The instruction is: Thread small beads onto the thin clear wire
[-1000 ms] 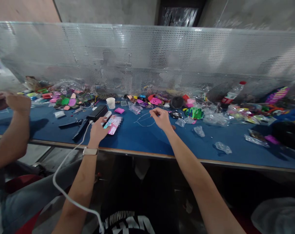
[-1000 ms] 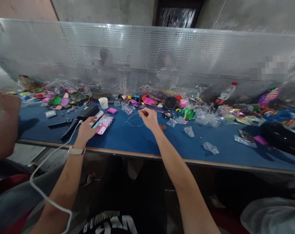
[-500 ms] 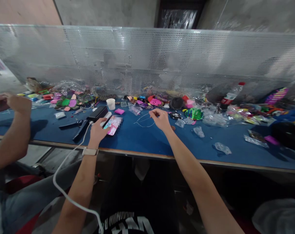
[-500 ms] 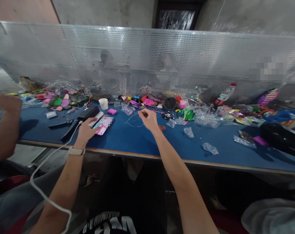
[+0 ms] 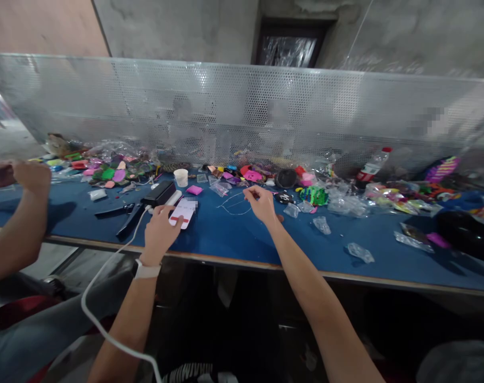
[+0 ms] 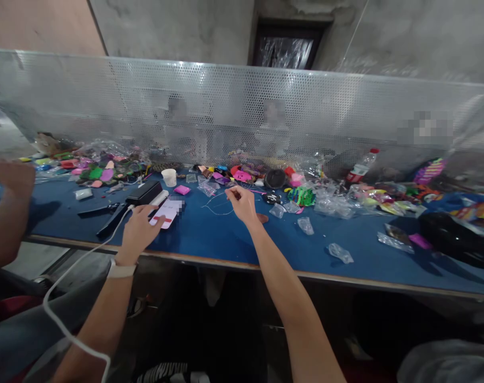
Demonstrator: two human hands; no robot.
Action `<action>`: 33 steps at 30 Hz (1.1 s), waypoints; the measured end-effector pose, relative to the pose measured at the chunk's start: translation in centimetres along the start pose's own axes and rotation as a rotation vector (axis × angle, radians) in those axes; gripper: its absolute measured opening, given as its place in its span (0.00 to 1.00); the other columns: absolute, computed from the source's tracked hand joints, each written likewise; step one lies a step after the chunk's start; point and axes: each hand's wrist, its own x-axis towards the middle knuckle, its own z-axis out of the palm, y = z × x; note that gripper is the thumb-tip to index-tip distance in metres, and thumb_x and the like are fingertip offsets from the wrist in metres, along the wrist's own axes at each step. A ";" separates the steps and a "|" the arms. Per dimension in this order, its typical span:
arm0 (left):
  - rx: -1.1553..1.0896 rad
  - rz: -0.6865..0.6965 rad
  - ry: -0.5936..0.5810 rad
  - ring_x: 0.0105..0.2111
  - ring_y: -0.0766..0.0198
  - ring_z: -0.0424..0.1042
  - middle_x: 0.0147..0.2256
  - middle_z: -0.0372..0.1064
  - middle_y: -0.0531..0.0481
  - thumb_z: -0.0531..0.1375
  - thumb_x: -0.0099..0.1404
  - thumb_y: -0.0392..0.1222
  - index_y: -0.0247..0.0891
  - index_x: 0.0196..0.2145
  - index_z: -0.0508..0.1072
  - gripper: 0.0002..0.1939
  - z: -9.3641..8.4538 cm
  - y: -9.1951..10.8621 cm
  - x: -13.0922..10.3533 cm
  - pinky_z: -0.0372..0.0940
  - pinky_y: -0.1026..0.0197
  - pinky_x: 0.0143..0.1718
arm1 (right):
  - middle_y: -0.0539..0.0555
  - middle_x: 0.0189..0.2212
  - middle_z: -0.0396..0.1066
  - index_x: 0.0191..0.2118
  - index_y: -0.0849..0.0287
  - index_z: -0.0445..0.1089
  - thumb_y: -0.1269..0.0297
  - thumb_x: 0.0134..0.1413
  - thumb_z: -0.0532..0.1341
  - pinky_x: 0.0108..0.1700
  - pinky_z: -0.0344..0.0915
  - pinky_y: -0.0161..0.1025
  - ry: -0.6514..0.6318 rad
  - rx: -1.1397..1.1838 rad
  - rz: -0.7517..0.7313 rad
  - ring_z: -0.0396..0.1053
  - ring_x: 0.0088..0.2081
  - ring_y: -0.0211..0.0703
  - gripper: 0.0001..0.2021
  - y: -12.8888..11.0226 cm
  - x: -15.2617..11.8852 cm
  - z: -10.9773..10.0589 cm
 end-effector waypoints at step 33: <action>-0.360 0.775 -0.120 0.41 0.56 0.76 0.40 0.77 0.42 0.49 0.82 0.41 0.37 0.41 0.74 0.16 10.3 15.6 7.2 0.64 0.57 0.43 | 0.51 0.30 0.76 0.38 0.54 0.75 0.37 0.62 0.64 0.31 0.69 0.40 -0.184 0.254 0.076 0.70 0.26 0.41 0.23 3.0 1.0 -1.5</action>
